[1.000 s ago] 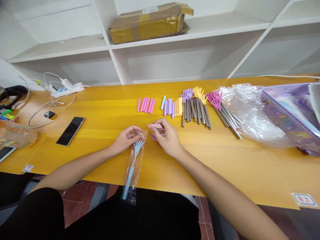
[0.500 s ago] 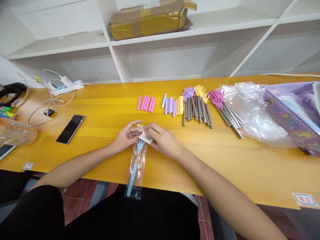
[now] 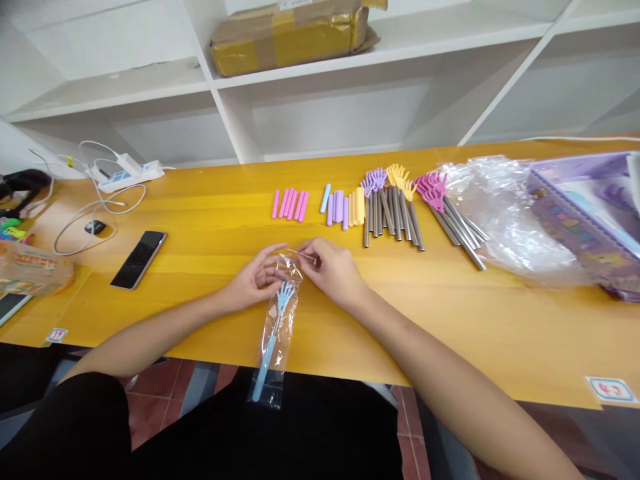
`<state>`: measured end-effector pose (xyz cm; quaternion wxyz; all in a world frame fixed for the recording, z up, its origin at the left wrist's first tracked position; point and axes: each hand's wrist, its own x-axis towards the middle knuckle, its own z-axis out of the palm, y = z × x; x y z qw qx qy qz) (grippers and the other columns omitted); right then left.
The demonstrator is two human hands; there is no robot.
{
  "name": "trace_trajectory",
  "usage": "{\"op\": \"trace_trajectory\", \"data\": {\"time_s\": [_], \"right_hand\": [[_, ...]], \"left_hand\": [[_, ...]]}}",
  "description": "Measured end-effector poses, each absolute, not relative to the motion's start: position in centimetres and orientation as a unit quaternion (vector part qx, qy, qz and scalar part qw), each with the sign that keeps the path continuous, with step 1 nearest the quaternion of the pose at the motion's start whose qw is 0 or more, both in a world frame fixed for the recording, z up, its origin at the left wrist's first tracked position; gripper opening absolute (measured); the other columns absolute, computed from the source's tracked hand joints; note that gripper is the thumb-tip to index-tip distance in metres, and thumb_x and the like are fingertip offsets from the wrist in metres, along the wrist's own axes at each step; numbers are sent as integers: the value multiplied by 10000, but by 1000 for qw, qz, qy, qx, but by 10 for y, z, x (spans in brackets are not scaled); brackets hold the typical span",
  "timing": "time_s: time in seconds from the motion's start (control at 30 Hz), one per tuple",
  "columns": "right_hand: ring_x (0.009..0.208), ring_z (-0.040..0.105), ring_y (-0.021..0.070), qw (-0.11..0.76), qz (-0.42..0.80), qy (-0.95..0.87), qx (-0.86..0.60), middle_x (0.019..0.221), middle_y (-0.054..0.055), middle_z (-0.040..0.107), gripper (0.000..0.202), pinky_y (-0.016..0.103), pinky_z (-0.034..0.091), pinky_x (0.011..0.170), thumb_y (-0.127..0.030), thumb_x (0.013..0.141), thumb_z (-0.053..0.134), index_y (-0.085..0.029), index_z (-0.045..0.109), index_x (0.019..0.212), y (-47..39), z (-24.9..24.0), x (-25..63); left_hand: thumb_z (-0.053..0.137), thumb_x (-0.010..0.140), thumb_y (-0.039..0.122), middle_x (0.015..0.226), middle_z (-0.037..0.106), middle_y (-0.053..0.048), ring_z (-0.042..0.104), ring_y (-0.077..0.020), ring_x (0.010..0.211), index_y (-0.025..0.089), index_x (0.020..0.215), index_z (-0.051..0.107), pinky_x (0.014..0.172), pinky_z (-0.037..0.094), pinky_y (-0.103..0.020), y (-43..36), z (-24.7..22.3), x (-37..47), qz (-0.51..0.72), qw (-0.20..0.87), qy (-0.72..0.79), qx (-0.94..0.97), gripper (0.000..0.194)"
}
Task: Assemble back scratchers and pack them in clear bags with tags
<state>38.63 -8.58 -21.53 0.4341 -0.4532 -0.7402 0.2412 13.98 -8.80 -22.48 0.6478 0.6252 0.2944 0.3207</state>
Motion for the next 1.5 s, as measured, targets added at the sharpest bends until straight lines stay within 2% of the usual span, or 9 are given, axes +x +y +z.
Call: {"op": "trace_trajectory", "data": {"time_s": [0.13,0.27,0.37,0.5,0.63,0.73,0.97,1.17,1.5], "right_hand": [[713,704,198,472,287,-672,-493,864,53,776,238,337,557,661,-444,995,723,-235,656,904,-87,-208,384],[743,720,207,491,353,-624,-495,850,46,769,351,348,588,660,-571,970,746,-242,638,911,-89,-208,381],[725,706,206,489,376,-619,-486,830,40,756,430,351,579,647,-661,950,743,-246,633,921,-89,-211,380],[685,672,198,461,400,-631,-479,755,20,715,469,347,559,660,-716,999,648,-253,612,930,-88,-211,381],[851,665,218,474,333,-677,-455,879,56,686,500,398,562,839,-675,1105,456,-246,651,937,-84,-209,384],[1018,644,251,519,266,-676,-451,1009,88,643,470,441,542,957,-628,1104,495,-240,711,950,-82,-208,386],[887,688,218,491,333,-662,-458,1037,72,738,324,391,581,809,-550,1047,638,-242,722,1105,-81,-211,387],[816,675,191,469,336,-657,-485,942,55,726,283,329,567,688,-514,985,710,-231,700,1001,-80,-215,386],[824,659,202,458,296,-713,-441,952,56,702,162,362,525,722,-353,1026,668,-242,729,1128,-79,-211,392]], "left_hand": [[738,954,150,1683,455,-131,746,-191,1134,453,1662,407,905,618,-302,-89,-219,140,309,646,272,643,838],[711,960,129,1750,367,-120,733,-185,1149,432,1598,526,949,621,-326,-89,-216,139,291,636,253,669,730],[732,957,148,1686,466,-152,734,-211,1176,395,1629,495,936,626,-326,-89,-218,139,273,656,259,654,755],[751,972,177,1350,724,-153,734,-251,1239,338,1687,400,905,616,-310,-91,-221,140,256,695,262,618,812],[802,948,214,1569,610,-169,723,-270,1279,352,1673,439,1013,613,-391,-92,-221,142,270,714,258,593,823],[838,918,265,1641,555,-167,664,-324,1387,320,1635,517,1184,537,-520,-92,-220,144,301,746,241,543,787],[756,848,316,1600,604,-167,577,-385,1492,195,1471,672,1274,445,-536,-88,-210,148,329,821,211,416,641],[662,797,345,1530,649,-183,580,-393,1468,153,1409,680,1288,405,-587,-87,-207,148,340,835,226,369,642],[620,787,359,1598,596,-172,512,-390,1534,144,1455,640,1308,380,-570,-86,-207,149,349,822,220,393,702]]}}
